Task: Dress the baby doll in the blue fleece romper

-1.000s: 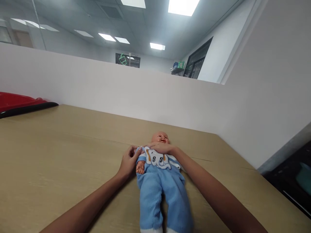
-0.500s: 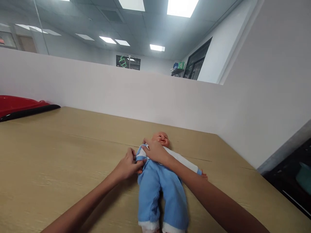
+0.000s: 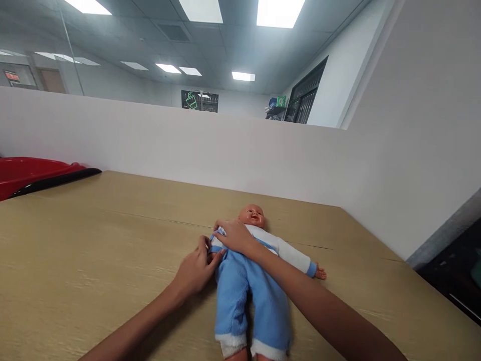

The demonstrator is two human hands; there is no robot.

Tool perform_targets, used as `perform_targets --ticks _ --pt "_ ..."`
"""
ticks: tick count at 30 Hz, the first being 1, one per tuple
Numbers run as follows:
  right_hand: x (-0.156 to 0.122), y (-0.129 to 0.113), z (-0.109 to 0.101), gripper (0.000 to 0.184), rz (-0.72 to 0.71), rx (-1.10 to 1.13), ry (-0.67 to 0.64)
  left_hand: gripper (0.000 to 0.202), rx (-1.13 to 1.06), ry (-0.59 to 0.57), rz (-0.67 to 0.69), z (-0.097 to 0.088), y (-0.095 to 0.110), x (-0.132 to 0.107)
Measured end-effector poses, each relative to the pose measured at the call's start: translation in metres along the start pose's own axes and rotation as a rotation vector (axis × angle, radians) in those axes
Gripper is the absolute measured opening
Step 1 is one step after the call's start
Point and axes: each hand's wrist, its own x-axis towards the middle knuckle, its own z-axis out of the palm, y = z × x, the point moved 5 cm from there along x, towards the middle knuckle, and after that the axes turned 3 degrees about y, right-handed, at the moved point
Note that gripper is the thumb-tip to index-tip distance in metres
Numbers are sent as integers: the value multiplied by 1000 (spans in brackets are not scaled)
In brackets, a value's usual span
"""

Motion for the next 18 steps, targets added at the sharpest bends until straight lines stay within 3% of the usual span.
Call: perform_targets --ticks 4,12,18 --pt "4 -2 4 22 10 -15 -16 29 130 -36 4 1 5 5" --pt "14 13 0 23 151 -44 10 33 -27 -63 -105 -7 -15 14" --pt "13 27 -5 26 271 -90 49 25 24 -54 24 -14 -17 19"
